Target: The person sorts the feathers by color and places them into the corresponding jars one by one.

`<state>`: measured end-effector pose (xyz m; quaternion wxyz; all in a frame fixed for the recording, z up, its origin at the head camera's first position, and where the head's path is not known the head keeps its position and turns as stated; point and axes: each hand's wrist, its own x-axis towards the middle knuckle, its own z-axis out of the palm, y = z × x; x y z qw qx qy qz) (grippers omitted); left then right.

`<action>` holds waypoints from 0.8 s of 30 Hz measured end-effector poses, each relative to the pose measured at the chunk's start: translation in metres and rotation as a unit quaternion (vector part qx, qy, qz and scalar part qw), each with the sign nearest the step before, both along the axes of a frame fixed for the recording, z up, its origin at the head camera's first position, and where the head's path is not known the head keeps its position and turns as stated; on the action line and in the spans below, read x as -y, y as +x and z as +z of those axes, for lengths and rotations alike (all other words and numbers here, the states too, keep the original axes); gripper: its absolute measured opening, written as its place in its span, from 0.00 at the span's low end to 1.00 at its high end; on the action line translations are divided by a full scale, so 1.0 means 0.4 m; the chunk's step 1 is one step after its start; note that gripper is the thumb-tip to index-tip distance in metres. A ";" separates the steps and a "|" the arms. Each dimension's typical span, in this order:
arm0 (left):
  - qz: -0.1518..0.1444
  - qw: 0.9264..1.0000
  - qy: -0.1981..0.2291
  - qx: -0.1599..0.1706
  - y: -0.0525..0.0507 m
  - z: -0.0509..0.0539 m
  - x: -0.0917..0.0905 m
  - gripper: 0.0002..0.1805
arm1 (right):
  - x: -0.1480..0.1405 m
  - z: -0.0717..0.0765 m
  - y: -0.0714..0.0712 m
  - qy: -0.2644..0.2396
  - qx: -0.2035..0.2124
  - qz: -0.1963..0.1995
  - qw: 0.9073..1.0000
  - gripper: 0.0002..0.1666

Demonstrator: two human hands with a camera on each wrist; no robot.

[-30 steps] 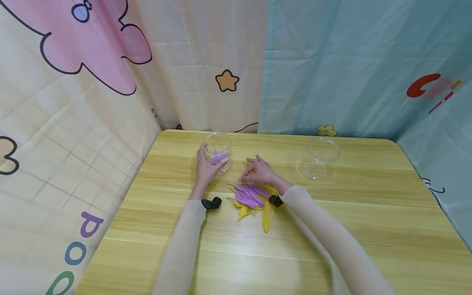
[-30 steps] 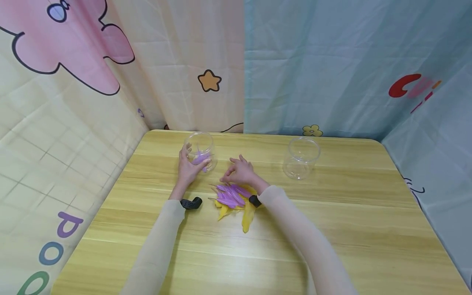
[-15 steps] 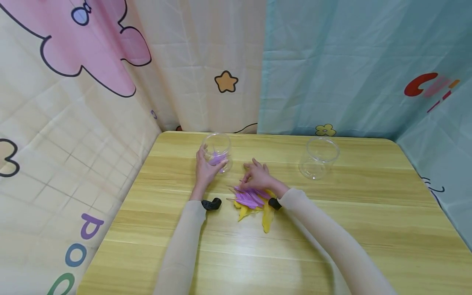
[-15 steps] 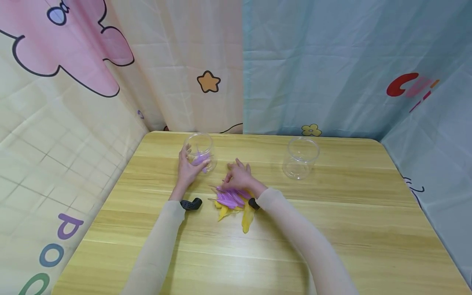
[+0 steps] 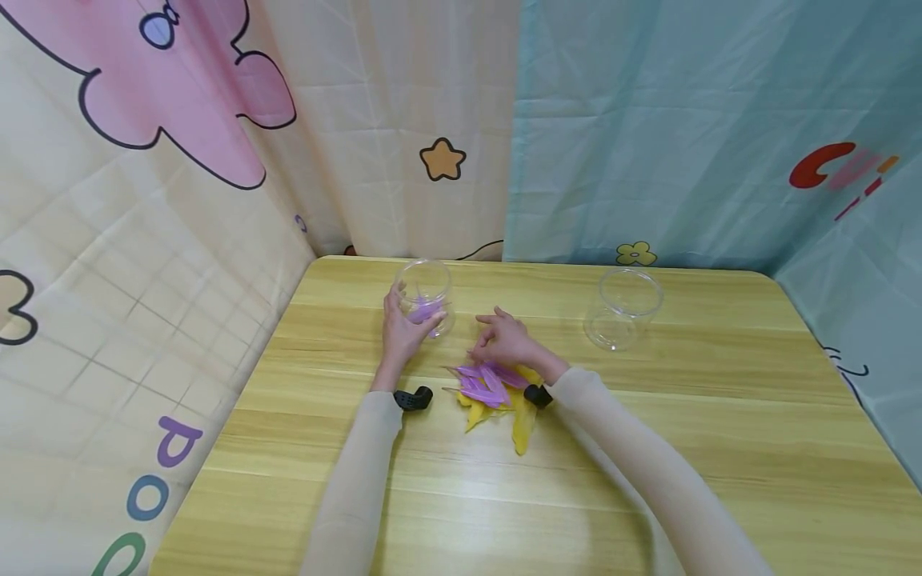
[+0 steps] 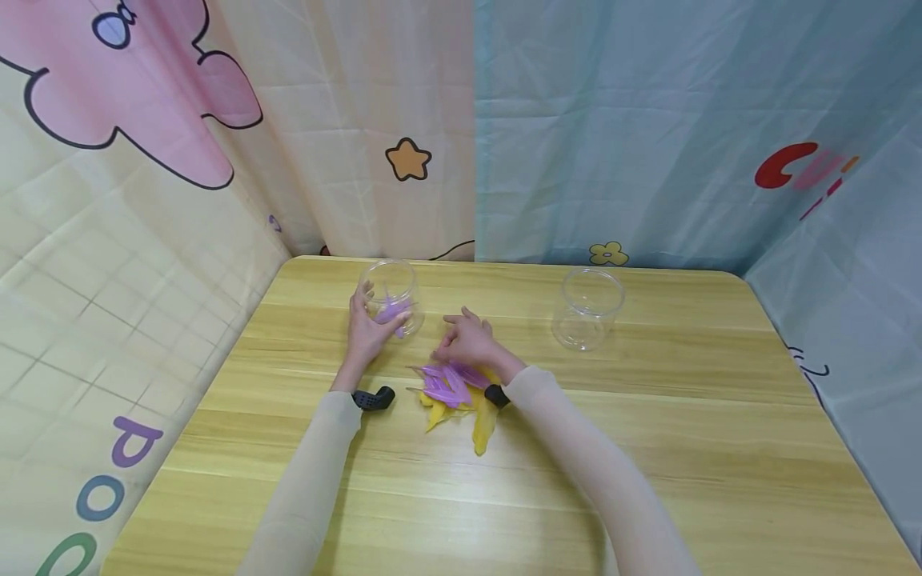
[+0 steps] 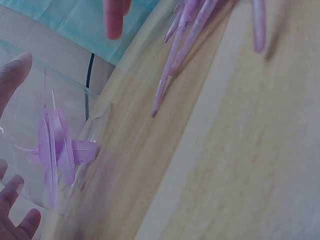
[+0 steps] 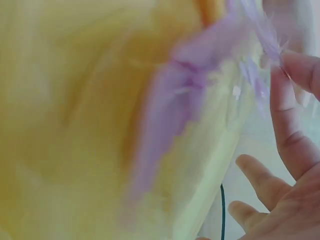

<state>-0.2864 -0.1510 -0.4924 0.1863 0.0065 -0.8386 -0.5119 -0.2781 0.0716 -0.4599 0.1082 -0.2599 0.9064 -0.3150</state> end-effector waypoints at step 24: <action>-0.009 1.000 0.005 -0.007 0.002 -0.001 0.001 0.58 | 0.055 0.133 -0.047 -0.307 -0.076 -0.180 0.931 0.13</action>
